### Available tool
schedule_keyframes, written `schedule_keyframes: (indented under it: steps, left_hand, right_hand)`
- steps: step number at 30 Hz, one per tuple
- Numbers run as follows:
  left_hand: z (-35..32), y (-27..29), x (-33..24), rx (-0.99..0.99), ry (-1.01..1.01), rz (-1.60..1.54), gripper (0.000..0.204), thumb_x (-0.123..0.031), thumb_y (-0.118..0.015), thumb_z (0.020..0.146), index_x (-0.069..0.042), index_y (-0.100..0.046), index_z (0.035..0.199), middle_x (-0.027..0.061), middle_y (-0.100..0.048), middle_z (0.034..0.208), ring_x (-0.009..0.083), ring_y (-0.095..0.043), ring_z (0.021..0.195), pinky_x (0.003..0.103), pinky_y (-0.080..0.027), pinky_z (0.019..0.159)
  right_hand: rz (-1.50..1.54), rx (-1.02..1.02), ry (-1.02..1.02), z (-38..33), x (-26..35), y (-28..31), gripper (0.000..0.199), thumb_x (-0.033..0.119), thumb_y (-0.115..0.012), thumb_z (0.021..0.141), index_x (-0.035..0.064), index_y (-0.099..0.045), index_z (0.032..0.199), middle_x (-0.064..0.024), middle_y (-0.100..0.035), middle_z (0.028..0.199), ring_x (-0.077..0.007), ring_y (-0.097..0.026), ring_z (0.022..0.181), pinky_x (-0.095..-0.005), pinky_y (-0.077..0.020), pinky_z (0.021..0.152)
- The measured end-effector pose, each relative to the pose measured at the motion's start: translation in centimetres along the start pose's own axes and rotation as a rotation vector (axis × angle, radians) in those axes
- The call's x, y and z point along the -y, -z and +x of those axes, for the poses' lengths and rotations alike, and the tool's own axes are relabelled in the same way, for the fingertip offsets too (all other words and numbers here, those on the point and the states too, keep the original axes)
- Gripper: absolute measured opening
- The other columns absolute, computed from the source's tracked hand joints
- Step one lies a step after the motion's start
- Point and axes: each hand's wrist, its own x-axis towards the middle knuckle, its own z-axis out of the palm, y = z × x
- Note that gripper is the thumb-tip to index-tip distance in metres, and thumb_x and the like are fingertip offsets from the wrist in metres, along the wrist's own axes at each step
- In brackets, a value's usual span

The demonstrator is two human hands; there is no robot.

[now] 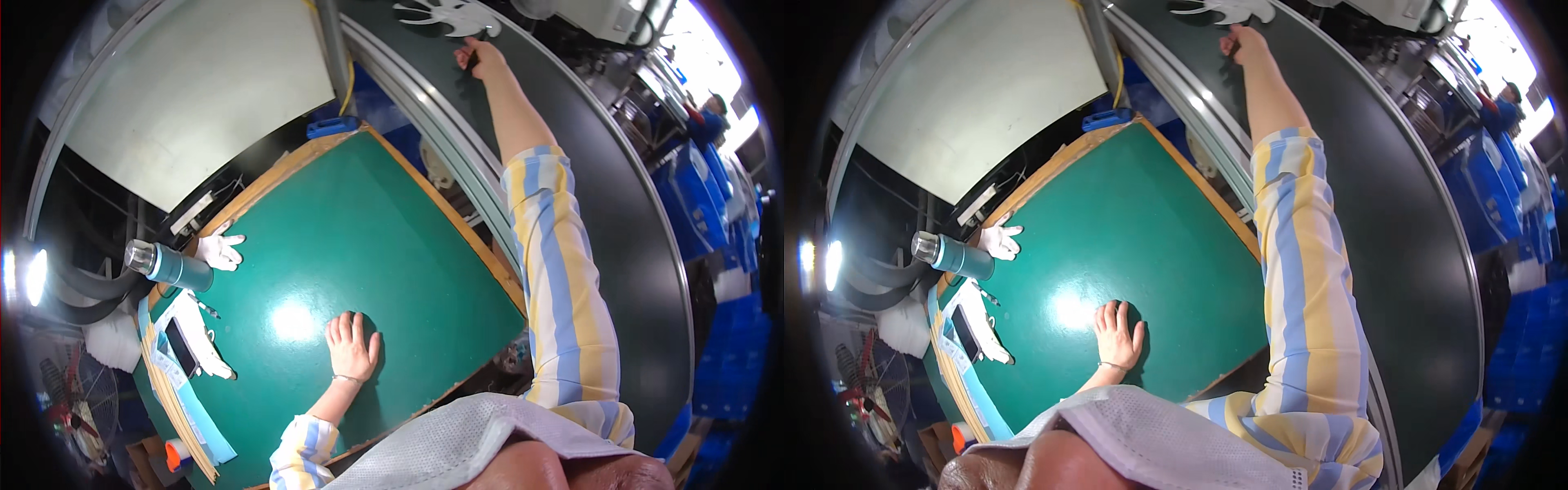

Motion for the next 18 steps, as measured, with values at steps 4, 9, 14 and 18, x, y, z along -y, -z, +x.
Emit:
schedule_keyframes:
  steps: [4, 9, 14, 18]
  left_hand:
    - [-0.2, 0.7, 0.1, 0.038, 0.049, 0.004, 0.057, -0.031, -0.065, 0.082, -0.001, -0.048, 0.128, 0.0213, -0.042, 0.132, 0.0411, -0.036, 0.126, 0.056, -0.026, 0.108]
    - [-0.1, 0.3, -0.6, 0.089, 0.055, 0.001, 0.058, -0.032, -0.065, 0.082, -0.001, -0.049, 0.128, 0.021, -0.042, 0.133, 0.0398, -0.037, 0.126, 0.056, -0.025, 0.109]
    - [-0.4, 0.4, -1.0, 0.069, 0.039, 0.006, 0.058, -0.033, -0.065, 0.082, -0.001, -0.049, 0.128, 0.0211, -0.042, 0.133, 0.0404, -0.036, 0.126, 0.055, -0.025, 0.109]
    - [-1.3, 0.1, -1.0, 0.006, 0.054, 0.013, 0.056, -0.033, -0.064, 0.083, -0.002, -0.049, 0.128, 0.0212, -0.042, 0.133, 0.0415, -0.036, 0.126, 0.055, -0.025, 0.108]
  right_hand:
    - [0.01, 0.024, 0.019, 4.3, -2.5, -2.5, 0.013, 0.016, -0.056, 0.097, 0.0065, -0.054, 0.106, -0.011, -0.05, 0.076, -0.0224, -0.051, 0.051, -0.0394, -0.0453, 0.047]
    - [0.045, 0.011, 0.063, 9.6, -1.8, 0.1, 0.017, 0.011, -0.056, 0.096, -0.0006, -0.046, 0.102, -0.0243, -0.063, 0.095, -0.0289, -0.063, 0.067, -0.039, -0.0565, 0.057]
    - [-0.061, -0.048, 0.144, 9.1, -1.1, 1.5, 0.024, 0.002, -0.057, 0.09, -0.0073, -0.044, 0.108, -0.0243, -0.066, 0.095, -0.028, -0.066, 0.063, -0.034, -0.0525, 0.052]
    - [-0.27, -0.664, 0.305, 3.3, 0.3, 3.2, 0.02, 0.009, -0.075, 0.074, -0.004, -0.062, 0.083, -0.0169, -0.068, 0.077, -0.0244, -0.07, 0.067, -0.0311, -0.0456, 0.043]
